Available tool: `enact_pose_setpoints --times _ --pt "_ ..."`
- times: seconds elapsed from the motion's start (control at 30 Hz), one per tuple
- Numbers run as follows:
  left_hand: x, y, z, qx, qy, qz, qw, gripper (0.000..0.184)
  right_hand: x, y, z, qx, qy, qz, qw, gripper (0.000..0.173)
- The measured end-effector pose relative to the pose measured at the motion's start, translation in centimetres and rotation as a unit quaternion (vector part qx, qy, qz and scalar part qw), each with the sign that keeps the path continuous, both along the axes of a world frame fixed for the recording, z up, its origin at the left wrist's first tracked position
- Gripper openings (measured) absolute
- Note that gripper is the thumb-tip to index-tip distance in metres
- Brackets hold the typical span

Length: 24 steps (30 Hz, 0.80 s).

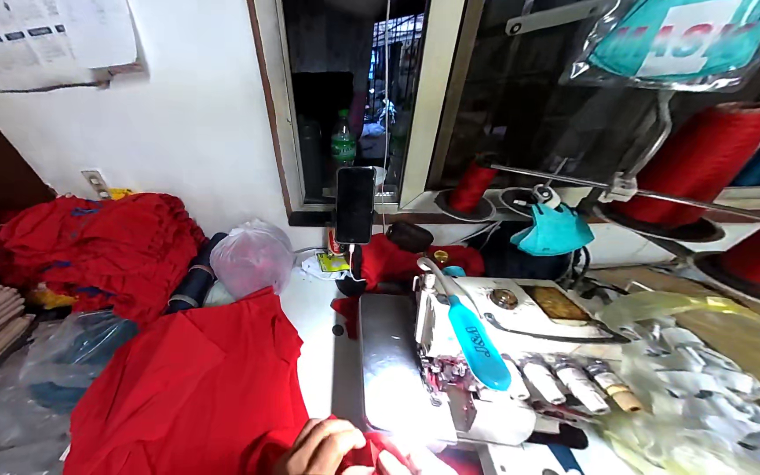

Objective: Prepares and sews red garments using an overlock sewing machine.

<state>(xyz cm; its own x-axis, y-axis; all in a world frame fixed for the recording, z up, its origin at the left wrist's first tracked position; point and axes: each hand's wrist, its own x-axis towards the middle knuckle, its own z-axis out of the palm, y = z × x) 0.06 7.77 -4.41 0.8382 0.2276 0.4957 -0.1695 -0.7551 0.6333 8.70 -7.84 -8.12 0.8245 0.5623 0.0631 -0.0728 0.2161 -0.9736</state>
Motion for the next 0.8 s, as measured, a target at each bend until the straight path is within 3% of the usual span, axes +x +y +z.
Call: enact_pose_setpoints --times 0.2,0.3,0.37,0.5,0.67,0.73,0.8 --pt "-0.5 2.0 0.0 -0.012 0.060 -0.140 0.988 0.045 0.9 -1.5 5.4 0.075 -0.113 0.047 0.990 0.019" --pt "-1.4 2.6 -0.6 0.009 0.025 -0.187 0.982 0.040 2.0 -3.5 7.9 0.061 -0.235 0.056 0.968 0.015" --pt "-2.4 2.9 -0.1 0.015 0.022 -0.176 0.984 0.036 2.2 -4.8 9.3 0.036 -0.262 0.041 0.963 0.018" --pt "-5.0 3.1 3.1 0.000 0.067 -0.153 0.986 0.033 2.8 -5.6 8.9 0.059 -0.248 -0.015 0.967 0.015" --pt "-7.8 2.6 8.3 -0.098 0.084 -0.144 0.981 0.026 2.0 -5.3 8.8 0.114 -0.210 0.014 0.971 0.018" --pt "-7.6 3.3 8.2 -0.105 0.049 -0.117 0.986 0.025 1.7 -4.0 6.9 0.114 -0.152 -0.018 0.982 0.014" --pt "-6.4 4.8 6.1 -0.097 0.053 -0.046 0.993 0.024 1.6 -2.2 3.9 0.106 -0.013 -0.055 0.993 0.009"
